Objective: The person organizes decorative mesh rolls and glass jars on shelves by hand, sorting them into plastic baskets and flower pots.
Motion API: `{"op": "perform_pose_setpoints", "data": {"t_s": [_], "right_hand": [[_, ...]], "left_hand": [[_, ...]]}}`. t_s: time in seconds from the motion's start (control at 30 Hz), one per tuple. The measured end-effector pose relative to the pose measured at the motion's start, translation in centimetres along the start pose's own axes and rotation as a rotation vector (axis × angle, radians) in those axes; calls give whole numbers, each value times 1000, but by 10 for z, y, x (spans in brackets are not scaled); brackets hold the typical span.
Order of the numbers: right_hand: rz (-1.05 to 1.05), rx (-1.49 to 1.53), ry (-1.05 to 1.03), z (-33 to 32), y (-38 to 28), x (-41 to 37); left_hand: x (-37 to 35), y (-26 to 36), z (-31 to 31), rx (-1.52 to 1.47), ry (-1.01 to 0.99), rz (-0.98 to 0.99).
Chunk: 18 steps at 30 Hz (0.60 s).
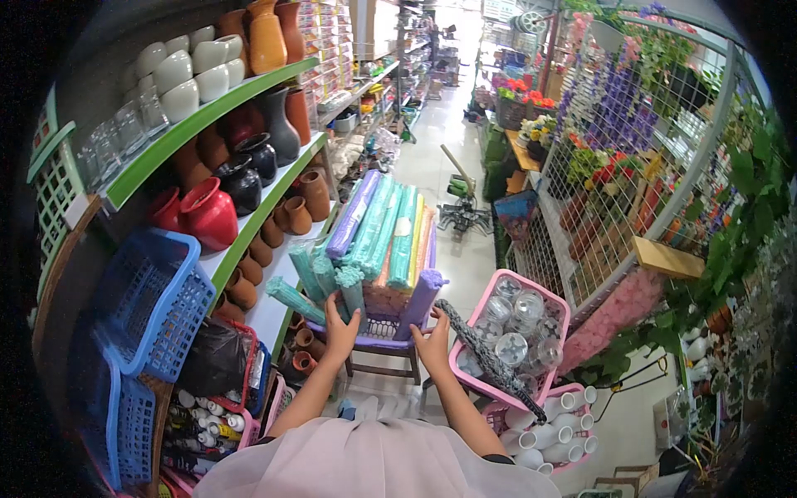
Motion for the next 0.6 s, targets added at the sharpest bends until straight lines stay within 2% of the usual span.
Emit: {"op": "perform_pose_setpoints", "data": {"t_s": [0.03, 0.1, 0.17, 0.23, 0.3, 0.37, 0.43, 0.5, 0.53, 0.6], "right_hand": [[12, -5, 15, -4, 6, -2], [-55, -56, 5, -11, 13, -9], [-19, -75, 21, -26, 23, -19], [32, -93, -93, -42, 33, -26], [48, -85, -15, -59, 43, -36], [105, -63, 5, -80, 57, -44], [159, -118, 34, -104, 67, -52], [209, -177, 109, -126, 75, -60], [232, -222, 147, -137, 78, -64], [276, -395, 141, -158, 91, -71]], "left_hand": [[1, -2, 5, -6, -19, 1], [0, -2, 12, 97, 101, 90], [1, -5, 15, 141, 59, 100], [1, -20, 19, 225, -12, 4], [0, -30, 22, 225, -41, 14], [-3, -29, 24, 323, -128, -88], [-3, -33, 28, 313, -151, -49], [-6, -29, 30, 240, -79, 79], [-9, -23, 31, 110, -2, 99], [-12, -21, 31, 164, 45, 158]]}}
Point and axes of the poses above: each hand's wrist, its own x-axis towards the middle knuckle, its own z-axis out of the palm, y = z × x, the point moved 2 cm from there along x, towards the middle knuckle, and after that the axes turned 11 degrees about -x, right-handed, at the moved point
